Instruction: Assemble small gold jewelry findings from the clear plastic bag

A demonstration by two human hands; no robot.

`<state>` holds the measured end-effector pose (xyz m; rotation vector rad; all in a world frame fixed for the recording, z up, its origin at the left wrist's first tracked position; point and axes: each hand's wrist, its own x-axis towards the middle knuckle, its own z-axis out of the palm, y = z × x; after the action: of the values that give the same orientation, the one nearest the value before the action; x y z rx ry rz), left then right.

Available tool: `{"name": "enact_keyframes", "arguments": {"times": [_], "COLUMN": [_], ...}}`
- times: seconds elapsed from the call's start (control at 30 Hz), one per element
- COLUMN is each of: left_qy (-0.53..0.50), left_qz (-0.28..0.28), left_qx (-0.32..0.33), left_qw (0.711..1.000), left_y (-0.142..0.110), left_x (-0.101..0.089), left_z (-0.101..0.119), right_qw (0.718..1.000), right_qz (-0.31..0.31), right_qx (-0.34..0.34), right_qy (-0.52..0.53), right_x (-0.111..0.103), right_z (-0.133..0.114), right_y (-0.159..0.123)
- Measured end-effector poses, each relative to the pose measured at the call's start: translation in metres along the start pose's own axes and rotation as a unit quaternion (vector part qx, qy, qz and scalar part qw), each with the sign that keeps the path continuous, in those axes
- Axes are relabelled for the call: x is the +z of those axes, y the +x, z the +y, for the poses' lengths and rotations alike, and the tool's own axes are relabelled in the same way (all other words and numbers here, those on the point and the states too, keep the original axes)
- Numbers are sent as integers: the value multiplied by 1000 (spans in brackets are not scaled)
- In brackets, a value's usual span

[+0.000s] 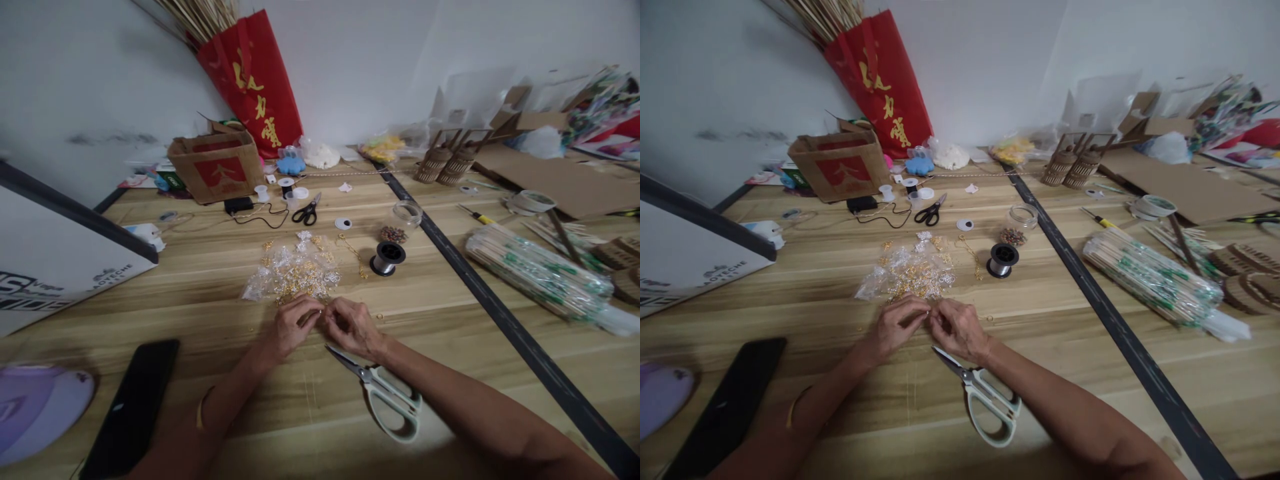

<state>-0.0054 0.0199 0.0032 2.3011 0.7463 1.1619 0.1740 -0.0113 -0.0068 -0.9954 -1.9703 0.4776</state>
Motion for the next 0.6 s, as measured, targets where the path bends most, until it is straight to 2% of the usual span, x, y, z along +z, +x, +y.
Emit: {"name": "enact_keyframes", "arguments": {"times": [0.23, 0.6], "left_qy": [3, -53], "left_qz": [-5, 13], "left_qx": [-3, -71], "left_qw": [1000, 996], "left_y": [1, -2], "left_x": [-1, -1], "left_z": [3, -5], "right_qw": [1000, 1000], "right_qz": [4, 8], "right_qx": [4, 14], "right_qy": [-2, 3], "right_x": [2, 1], "right_z": [3, 3], "right_y": [-1, -1]}}
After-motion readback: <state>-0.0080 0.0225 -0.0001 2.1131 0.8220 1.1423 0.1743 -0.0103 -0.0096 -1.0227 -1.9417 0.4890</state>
